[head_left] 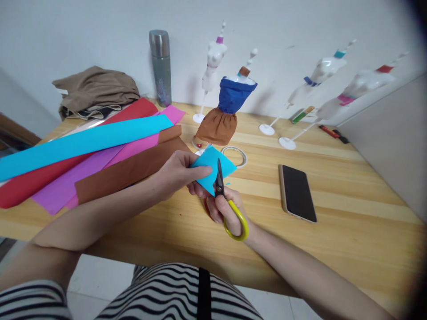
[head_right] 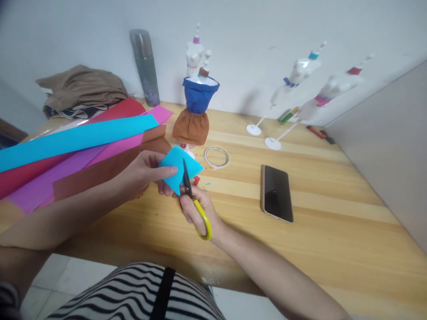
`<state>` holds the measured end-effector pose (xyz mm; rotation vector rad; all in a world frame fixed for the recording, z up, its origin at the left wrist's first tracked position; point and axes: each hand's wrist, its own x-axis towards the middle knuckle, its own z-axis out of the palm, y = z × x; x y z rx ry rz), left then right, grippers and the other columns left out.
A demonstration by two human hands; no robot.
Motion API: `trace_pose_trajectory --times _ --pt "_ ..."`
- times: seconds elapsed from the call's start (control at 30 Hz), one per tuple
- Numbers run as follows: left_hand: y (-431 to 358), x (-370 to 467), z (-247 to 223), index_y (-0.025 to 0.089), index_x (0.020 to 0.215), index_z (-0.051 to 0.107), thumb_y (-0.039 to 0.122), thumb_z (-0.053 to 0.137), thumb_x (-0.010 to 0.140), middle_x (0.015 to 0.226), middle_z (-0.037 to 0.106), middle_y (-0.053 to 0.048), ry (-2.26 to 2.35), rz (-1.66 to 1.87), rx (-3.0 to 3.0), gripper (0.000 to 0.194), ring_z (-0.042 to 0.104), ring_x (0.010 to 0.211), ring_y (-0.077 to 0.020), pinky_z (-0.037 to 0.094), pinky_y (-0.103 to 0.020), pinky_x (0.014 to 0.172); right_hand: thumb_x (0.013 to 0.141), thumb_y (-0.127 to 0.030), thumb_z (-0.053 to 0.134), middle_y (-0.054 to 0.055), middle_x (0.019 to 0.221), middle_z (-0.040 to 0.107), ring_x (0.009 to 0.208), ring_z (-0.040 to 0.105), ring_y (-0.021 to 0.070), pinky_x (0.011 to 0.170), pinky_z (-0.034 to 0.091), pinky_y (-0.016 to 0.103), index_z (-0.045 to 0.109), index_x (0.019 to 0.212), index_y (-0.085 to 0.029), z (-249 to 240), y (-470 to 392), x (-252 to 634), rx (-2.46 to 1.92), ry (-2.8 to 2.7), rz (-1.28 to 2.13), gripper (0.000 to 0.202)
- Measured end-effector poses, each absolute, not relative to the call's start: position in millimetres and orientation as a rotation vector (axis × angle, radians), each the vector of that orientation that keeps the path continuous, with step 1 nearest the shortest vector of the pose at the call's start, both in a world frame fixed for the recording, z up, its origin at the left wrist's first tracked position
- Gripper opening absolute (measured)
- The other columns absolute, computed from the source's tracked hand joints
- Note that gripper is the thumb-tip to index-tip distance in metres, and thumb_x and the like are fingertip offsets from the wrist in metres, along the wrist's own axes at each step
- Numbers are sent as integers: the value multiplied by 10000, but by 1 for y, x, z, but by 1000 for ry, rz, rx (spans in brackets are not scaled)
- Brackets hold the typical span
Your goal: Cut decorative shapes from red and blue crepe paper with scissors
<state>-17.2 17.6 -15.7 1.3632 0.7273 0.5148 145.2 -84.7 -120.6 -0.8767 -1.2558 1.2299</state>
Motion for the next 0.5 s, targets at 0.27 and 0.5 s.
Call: trace_pose_trajectory --times 0.27,0.5 --pt "16 -18 -9 138 621 721 384 766 759 542 690 -49 769 512 1380 285 580 458 -113 466 -218 488 1005 -682 581 -95 442 413 346 281 98 378 224 290 599 866 -216 -120 -85 145 -897 -1247 1237 486" --pt "11 -20 -1 144 623 731 350 749 795 539 690 -35 787 524 1385 270 578 463 -108 457 -206 485 1025 -647 578 -97 448 423 346 272 92 383 233 283 624 915 -204 -121 -86 146 -879 -1241 1248 459"
